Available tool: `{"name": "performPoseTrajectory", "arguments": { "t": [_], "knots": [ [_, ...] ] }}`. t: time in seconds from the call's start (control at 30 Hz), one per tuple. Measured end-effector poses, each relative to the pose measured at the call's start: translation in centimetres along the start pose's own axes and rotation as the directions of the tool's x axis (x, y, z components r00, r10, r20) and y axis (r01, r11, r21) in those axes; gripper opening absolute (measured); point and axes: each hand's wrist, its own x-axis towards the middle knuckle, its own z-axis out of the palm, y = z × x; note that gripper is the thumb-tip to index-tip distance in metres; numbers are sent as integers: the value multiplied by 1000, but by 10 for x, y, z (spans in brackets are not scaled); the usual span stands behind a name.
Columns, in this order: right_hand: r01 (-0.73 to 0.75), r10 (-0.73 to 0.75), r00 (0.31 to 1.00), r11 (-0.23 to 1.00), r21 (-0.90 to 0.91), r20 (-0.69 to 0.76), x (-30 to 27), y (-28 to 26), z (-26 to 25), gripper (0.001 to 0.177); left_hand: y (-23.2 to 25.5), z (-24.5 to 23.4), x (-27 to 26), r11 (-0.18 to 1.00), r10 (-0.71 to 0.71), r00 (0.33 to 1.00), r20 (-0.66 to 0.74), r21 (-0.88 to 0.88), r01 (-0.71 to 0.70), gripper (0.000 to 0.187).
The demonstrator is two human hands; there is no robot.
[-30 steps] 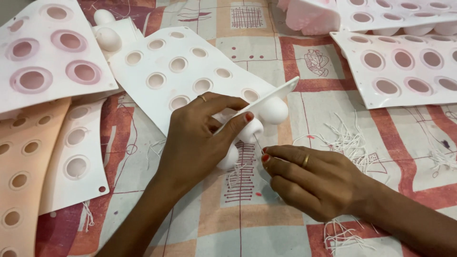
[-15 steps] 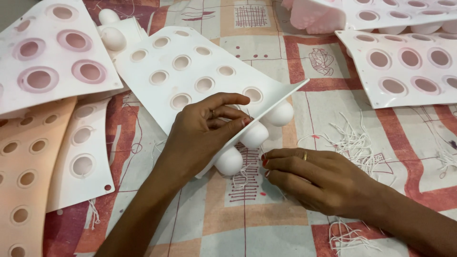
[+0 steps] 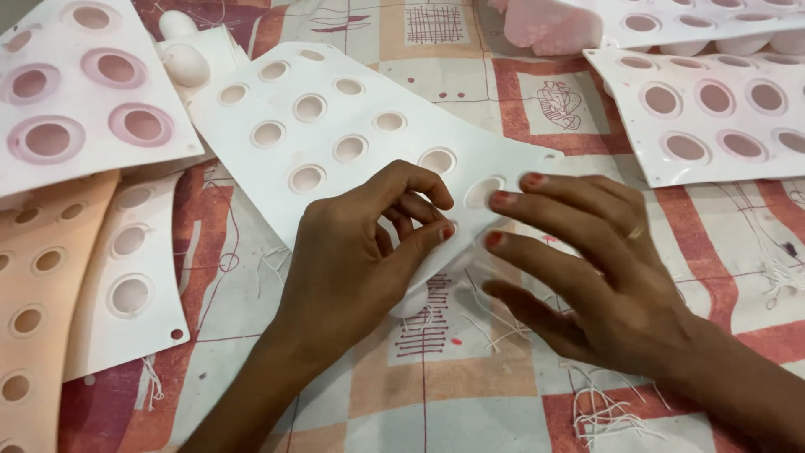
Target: The recorder is threading a long needle with wick and passing it through the bottom of silicone candle molds to prepare them for pouring.
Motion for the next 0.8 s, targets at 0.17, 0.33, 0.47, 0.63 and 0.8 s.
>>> {"name": "performPoseTrajectory", "arguments": {
  "t": [0.17,0.33,0.47,0.63,0.8],
  "knots": [
    [-16,35,988,992,-122,152,2,3,6,39,5,-2,-2,986,139,990,-8,96,-138,15],
    [-37,52,988,994,-108,146,-3,5,6,28,5,-3,-7,967,233,971,-56,116,-225,19],
    [-101,101,971,995,-10,218,-4,3,7,33,6,1,-12,928,357,932,-64,137,-346,21],
    [-280,258,940,957,73,223,-12,2,15,28,7,8,-19,906,411,911,-2,109,-409,25],
    [-428,384,892,887,174,237,-17,3,18,26,14,5,-18,917,395,917,57,39,-398,34]
  ]
}}
